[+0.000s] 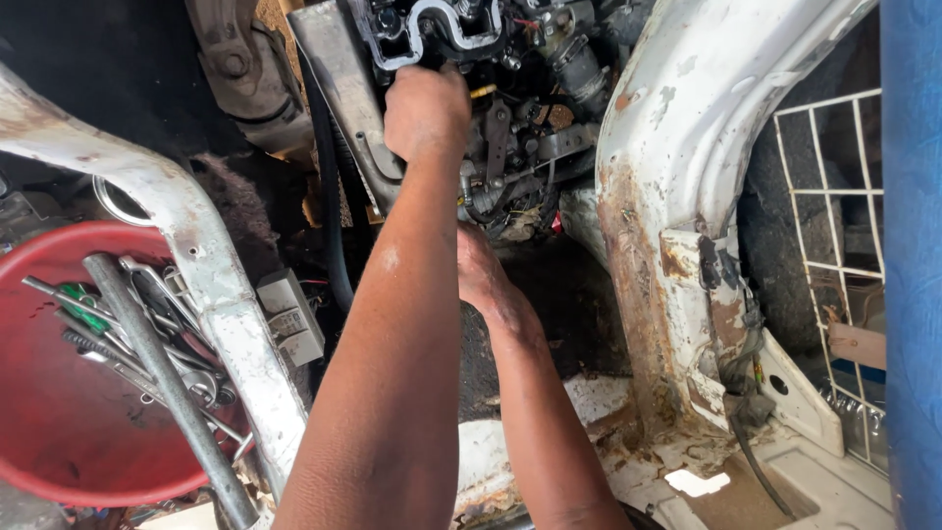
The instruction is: Repairing or maintaining a vehicle engine visible inside the cabin of a van using a wrench and a pipe lever.
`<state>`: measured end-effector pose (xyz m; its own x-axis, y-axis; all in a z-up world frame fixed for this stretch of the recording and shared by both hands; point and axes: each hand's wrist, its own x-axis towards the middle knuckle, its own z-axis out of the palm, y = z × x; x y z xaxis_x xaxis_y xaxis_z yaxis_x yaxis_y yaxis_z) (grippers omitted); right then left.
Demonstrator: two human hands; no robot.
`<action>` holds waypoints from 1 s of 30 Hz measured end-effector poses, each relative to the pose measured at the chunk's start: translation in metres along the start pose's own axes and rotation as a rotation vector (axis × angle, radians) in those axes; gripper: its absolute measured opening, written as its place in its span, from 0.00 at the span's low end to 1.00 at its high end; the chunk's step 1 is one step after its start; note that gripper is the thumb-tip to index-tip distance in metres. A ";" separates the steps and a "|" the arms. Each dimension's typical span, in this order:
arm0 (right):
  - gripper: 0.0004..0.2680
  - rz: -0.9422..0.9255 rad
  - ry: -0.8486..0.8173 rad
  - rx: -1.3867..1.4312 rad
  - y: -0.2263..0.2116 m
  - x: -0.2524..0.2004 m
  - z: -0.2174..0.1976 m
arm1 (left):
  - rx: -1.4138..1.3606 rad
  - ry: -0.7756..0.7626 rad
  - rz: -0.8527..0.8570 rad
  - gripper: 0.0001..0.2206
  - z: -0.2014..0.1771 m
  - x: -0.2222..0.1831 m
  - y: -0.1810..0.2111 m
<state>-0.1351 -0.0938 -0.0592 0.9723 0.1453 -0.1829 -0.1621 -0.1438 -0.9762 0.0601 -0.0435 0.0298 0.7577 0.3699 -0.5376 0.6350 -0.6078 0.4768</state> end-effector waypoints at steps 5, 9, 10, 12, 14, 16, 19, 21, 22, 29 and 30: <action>0.13 0.072 -0.007 0.088 -0.023 0.007 0.000 | 0.038 -0.042 0.044 0.22 0.000 0.002 -0.002; 0.10 -0.001 0.009 -0.086 -0.004 0.007 -0.002 | -0.027 -0.025 0.000 0.19 0.002 0.003 -0.001; 0.08 -0.015 0.026 -0.287 0.002 0.008 -0.002 | -0.064 -0.014 -0.034 0.18 0.004 0.005 -0.001; 0.08 0.008 0.031 -0.185 -0.006 0.008 -0.002 | -0.064 0.004 -0.040 0.16 0.009 0.007 -0.001; 0.08 0.029 0.029 -0.077 -0.015 0.007 -0.001 | -0.063 0.029 -0.051 0.15 0.014 0.012 -0.006; 0.11 -0.034 0.034 0.002 -0.030 0.009 0.000 | -0.058 -0.003 0.008 0.16 0.014 0.023 -0.011; 0.08 -0.169 0.023 -0.143 -0.007 0.009 -0.001 | -0.063 -0.061 0.201 0.21 0.038 0.049 -0.043; 0.10 -0.203 0.013 -0.117 -0.003 0.006 -0.006 | -0.264 -0.128 0.383 0.22 0.008 0.010 -0.052; 0.11 -0.229 -0.004 -0.079 -0.001 0.006 0.001 | -0.451 -0.187 0.560 0.23 -0.014 -0.008 -0.064; 0.14 0.126 -0.087 0.483 0.053 0.012 -0.007 | -0.458 -0.340 0.681 0.28 -0.130 -0.158 -0.164; 0.12 0.052 -0.132 0.545 0.048 0.011 -0.006 | -0.431 -0.378 0.604 0.27 -0.150 -0.181 -0.178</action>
<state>-0.1315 -0.1051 -0.1076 0.9371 0.2782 -0.2107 -0.3066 0.3678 -0.8779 -0.1677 0.1028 0.1465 0.9338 -0.2408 -0.2648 0.1958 -0.2755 0.9412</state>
